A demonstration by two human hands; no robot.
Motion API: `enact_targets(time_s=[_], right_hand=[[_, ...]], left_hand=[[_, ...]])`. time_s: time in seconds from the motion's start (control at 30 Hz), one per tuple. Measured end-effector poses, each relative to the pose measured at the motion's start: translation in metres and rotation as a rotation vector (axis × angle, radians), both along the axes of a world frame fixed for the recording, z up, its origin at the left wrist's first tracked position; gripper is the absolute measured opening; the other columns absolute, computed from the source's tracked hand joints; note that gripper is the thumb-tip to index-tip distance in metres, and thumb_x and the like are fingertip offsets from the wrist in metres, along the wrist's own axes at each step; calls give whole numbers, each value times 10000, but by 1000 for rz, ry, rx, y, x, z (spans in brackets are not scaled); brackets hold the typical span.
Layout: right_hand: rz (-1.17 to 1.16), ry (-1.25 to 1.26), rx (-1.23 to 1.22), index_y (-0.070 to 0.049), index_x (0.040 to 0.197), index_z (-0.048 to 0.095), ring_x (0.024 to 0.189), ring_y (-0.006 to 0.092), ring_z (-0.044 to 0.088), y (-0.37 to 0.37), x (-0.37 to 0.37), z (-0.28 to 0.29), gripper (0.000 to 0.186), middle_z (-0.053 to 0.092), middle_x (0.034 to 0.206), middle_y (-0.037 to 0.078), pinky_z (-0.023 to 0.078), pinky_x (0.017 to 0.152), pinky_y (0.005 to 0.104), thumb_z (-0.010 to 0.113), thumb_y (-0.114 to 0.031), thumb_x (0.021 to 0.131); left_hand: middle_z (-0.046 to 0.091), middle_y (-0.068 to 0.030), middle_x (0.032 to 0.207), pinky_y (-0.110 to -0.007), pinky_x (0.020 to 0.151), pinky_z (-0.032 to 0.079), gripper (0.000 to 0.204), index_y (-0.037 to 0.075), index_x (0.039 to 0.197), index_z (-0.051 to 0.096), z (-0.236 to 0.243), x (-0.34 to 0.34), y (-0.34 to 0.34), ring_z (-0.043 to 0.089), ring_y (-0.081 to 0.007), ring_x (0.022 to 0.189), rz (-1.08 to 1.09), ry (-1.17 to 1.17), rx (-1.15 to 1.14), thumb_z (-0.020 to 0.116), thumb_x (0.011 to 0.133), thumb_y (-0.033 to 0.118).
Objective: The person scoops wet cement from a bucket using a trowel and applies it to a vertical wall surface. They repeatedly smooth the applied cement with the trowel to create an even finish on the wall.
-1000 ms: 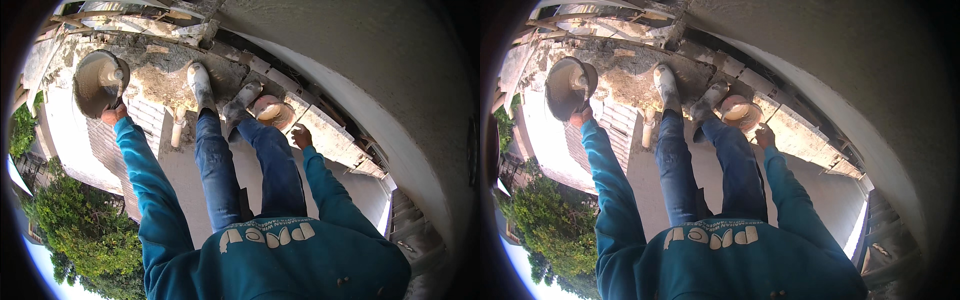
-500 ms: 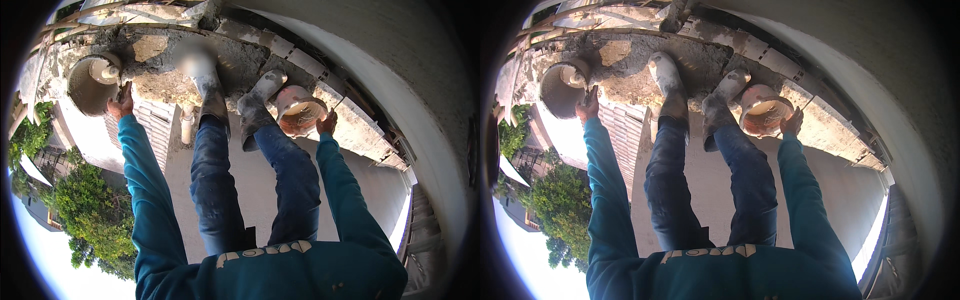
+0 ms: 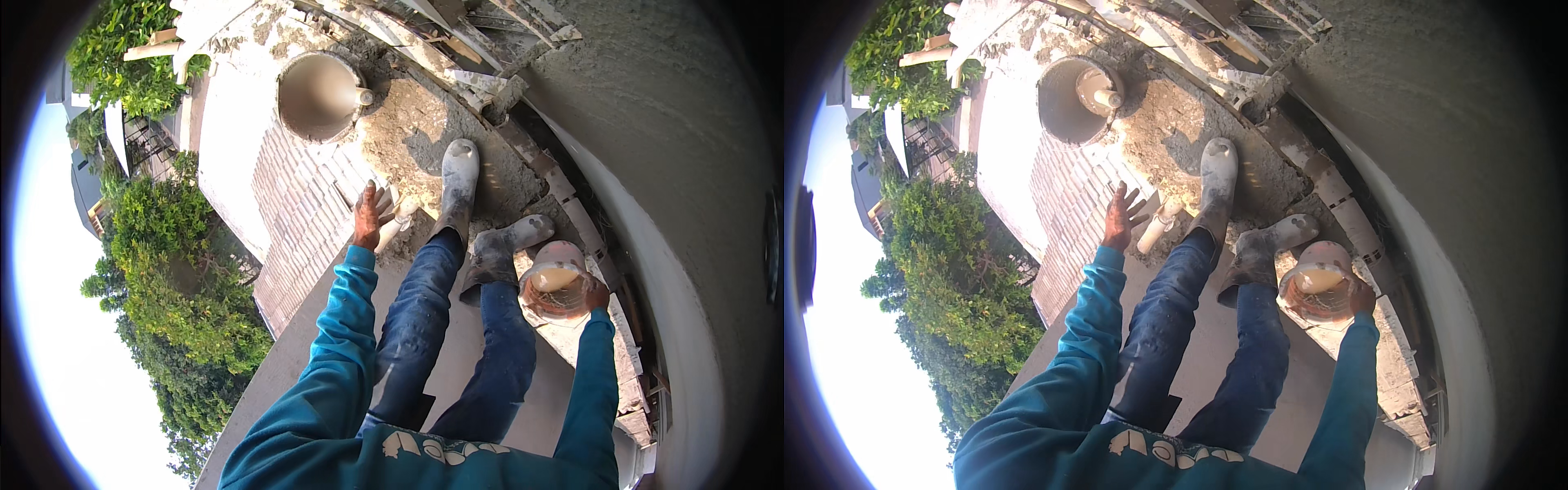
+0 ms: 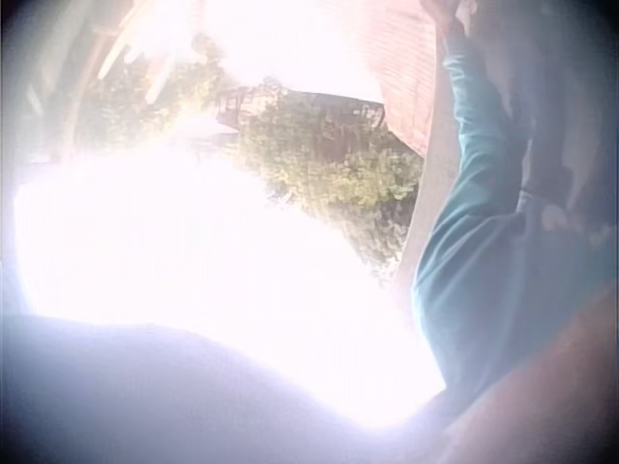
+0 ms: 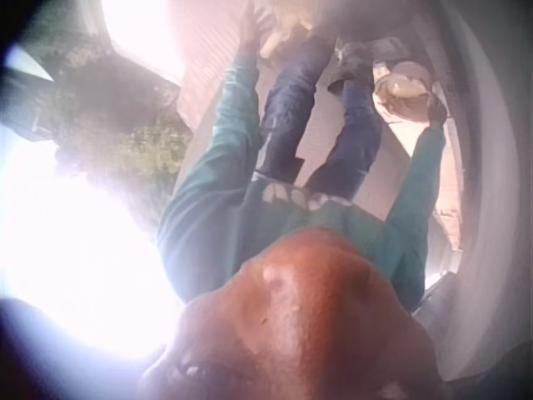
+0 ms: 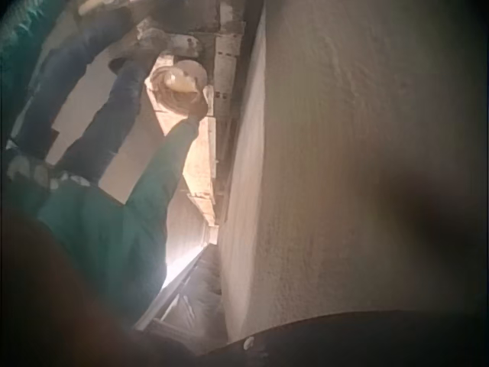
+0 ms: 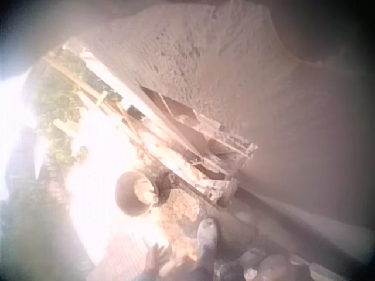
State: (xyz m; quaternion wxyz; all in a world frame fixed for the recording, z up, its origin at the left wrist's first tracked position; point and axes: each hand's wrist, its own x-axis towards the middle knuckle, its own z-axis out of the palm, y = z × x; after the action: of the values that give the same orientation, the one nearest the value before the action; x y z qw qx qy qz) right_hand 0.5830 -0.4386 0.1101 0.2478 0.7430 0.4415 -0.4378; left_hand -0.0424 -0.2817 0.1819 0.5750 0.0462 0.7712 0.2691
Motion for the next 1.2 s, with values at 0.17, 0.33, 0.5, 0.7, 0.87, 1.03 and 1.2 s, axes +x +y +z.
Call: enact_targets(time_s=[0.17, 0.33, 0.5, 0.7, 0.87, 1.03, 1.2], right_hand=[[60, -14, 172, -23, 1151, 652, 1019, 429, 624, 43, 25, 68, 366, 657, 1082, 268, 500, 867, 490, 634, -216, 840], [-83, -39, 157, -20, 1185, 633, 1070, 441, 606, 95, 33, 134, 452, 635, 1140, 286, 484, 919, 485, 655, -289, 822], [-188, 75, 224, 48, 1200, 598, 1137, 402, 605, 158, 0, 211, 530, 633, 1159, 294, 471, 957, 448, 672, -309, 815], [-271, 276, 138, 25, 1237, 592, 1100, 364, 625, 183, -27, 268, 558, 630, 1195, 268, 482, 931, 425, 699, -304, 799], [-293, 83, 965, -20, 1249, 574, 1000, 241, 635, 172, -95, 332, 479, 643, 1141, 179, 501, 860, 381, 716, -211, 834], [-1241, 438, 771, 20, 1196, 566, 912, 214, 657, 125, -189, 326, 314, 636, 1058, 148, 565, 810, 334, 556, -210, 982], [-2042, 543, 455, -15, 1251, 524, 1030, 259, 622, 104, -223, 244, 367, 588, 1209, 136, 538, 876, 395, 495, -282, 1002]], left_hand=[[380, -252, 1493, -444, 1096, 375, 942, 5, 1509, 272, 55, 76, 29, 376, -343, 1392, -387, -16, 101, 608, 876, 617], [361, -246, 1501, -405, 1139, 312, 1013, -10, 1514, 231, 96, 162, 42, 334, -345, 1407, -950, -168, 235, 742, 812, 512], [429, -200, 1458, -400, 1139, 317, 918, 35, 1526, 208, 123, 230, 16, 351, -276, 1393, -801, -507, 424, 770, 847, 293], [601, -135, 1267, -324, 988, 446, 608, 41, 1451, 392, 167, 255, 17, 544, -205, 1194, -732, -440, 380, 657, 910, 125], [638, -189, 1231, -339, 955, 469, 605, 62, 1489, 367, 186, 239, 18, 601, -247, 1170, -795, -275, 424, 570, 919, 69], [628, -227, 1225, -355, 952, 479, 639, 56, 1503, 338, 205, 247, 15, 613, -305, 1155, -796, -203, 435, 554, 902, 52], [560, -253, 1323, -387, 994, 454, 630, 27, 1492, 343, 229, 258, 16, 561, -345, 1222, -898, -191, 459, 541, 894, 55]])
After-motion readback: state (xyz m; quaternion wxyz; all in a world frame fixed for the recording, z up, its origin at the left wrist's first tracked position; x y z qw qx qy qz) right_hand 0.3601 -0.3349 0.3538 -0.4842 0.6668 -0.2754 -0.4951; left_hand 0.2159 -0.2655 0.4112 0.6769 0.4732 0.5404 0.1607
